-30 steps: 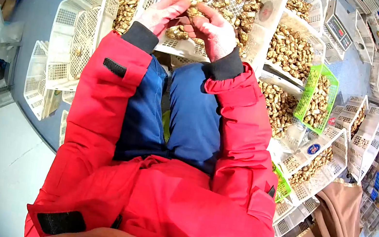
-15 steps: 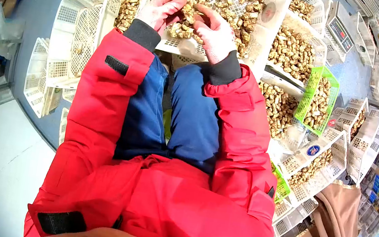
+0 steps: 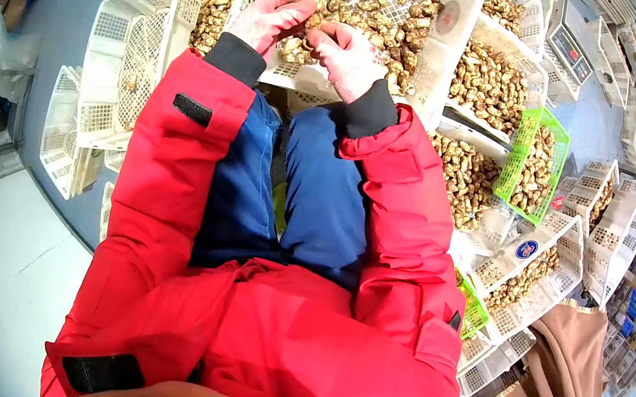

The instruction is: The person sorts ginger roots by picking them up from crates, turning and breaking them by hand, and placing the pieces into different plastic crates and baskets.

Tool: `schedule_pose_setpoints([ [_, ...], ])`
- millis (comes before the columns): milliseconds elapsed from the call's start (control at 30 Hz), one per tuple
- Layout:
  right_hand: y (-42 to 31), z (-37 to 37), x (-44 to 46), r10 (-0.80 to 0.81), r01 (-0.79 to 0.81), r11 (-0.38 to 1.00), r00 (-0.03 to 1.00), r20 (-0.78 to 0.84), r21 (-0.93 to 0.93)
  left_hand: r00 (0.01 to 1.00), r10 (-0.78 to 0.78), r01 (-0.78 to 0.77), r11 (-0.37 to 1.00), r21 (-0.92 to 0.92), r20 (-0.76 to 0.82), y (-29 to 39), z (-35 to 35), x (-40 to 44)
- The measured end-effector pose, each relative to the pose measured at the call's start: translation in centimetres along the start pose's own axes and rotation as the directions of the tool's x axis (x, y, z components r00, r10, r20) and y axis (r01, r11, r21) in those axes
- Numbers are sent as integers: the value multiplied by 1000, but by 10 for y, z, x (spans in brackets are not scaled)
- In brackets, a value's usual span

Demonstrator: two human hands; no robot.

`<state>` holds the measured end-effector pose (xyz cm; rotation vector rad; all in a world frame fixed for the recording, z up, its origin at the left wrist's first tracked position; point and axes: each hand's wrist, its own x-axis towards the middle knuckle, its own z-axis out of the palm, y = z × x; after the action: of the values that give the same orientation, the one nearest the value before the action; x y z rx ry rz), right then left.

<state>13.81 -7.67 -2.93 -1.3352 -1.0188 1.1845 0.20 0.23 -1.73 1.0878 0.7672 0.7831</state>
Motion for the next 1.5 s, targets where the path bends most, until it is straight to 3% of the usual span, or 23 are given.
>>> schedule_pose_setpoints([
  [100, -13, -1, -4, -17, 15, 999, 999, -47, -35, 999, 15, -13, 999, -47, 45, 2, 2, -1],
  [200, -13, -1, -3, -28, 30, 999, 998, -57, 44, 997, 26, -21, 998, -55, 78, 2, 1, 1],
  [367, -14, -1, -4, -43, 41, 999, 997, -65, -19, 998, 21, -16, 996, -90, 54, 3, 2, -1],
  [467, -18, 4, -4, 61, -76, 966, 996, 65, 249, 997, 79, -75, 987, -139, 22, 1, 0, 0],
  [500, -19, 1, -3, 62, -101, 973, 980, 189, 208, 997, 72, -67, 989, -131, 33, 3, 0, 0],
  [633, -16, -2, -2, 36, -71, 960, 990, 134, 269, 991, 98, -88, 991, -102, 91, 2, 3, 0],
  [733, -16, -4, -3, 27, -30, 994, 999, 26, 109, 993, 88, -80, 991, -105, 73, 3, 5, 0],
  [800, -8, -5, 1, -72, 53, 985, 991, -113, -162, 992, 129, -129, 991, -21, -7, 4, 10, 0],
  [867, -8, -5, 3, -282, 163, 852, 944, -172, -498, 983, 179, -171, 975, 142, -41, 1, 11, 0],
  [933, -17, -2, -3, -325, 158, 769, 931, -166, -619, 993, 118, -118, 993, 23, 2, 1, 9, 1],
  [1000, -16, -2, -1, -279, 146, 777, 952, -127, -612, 997, 73, -71, 994, -89, 22, 4, 8, 2],
  [1100, -29, 2, -8, -405, 205, 645, 909, -101, -736, 996, 79, -74, 991, -107, 46, 1, 8, 4],
  [1233, -26, 1, -5, -371, 262, 715, 928, -35, -648, 990, 88, -85, 996, -32, 109, 6, -1, 3],
  [1333, -23, -6, -3, -236, 200, 709, 971, 40, -677, 991, 68, -61, 996, -63, 111, 8, -5, 3],
  [1367, -26, -2, -8, -298, 180, 647, 954, -28, -741, 992, 51, -43, 997, -68, 115, 12, -2, 0],
  [1467, -20, -2, -10, -373, 236, 646, 927, -31, -726, 986, 35, -24, 997, -68, 165, 23, 0, -7],
  [1500, -14, -4, -6, -330, 249, 707, 944, 2, -663, 980, 50, -34, 996, -87, 190, 23, -3, -7],
])
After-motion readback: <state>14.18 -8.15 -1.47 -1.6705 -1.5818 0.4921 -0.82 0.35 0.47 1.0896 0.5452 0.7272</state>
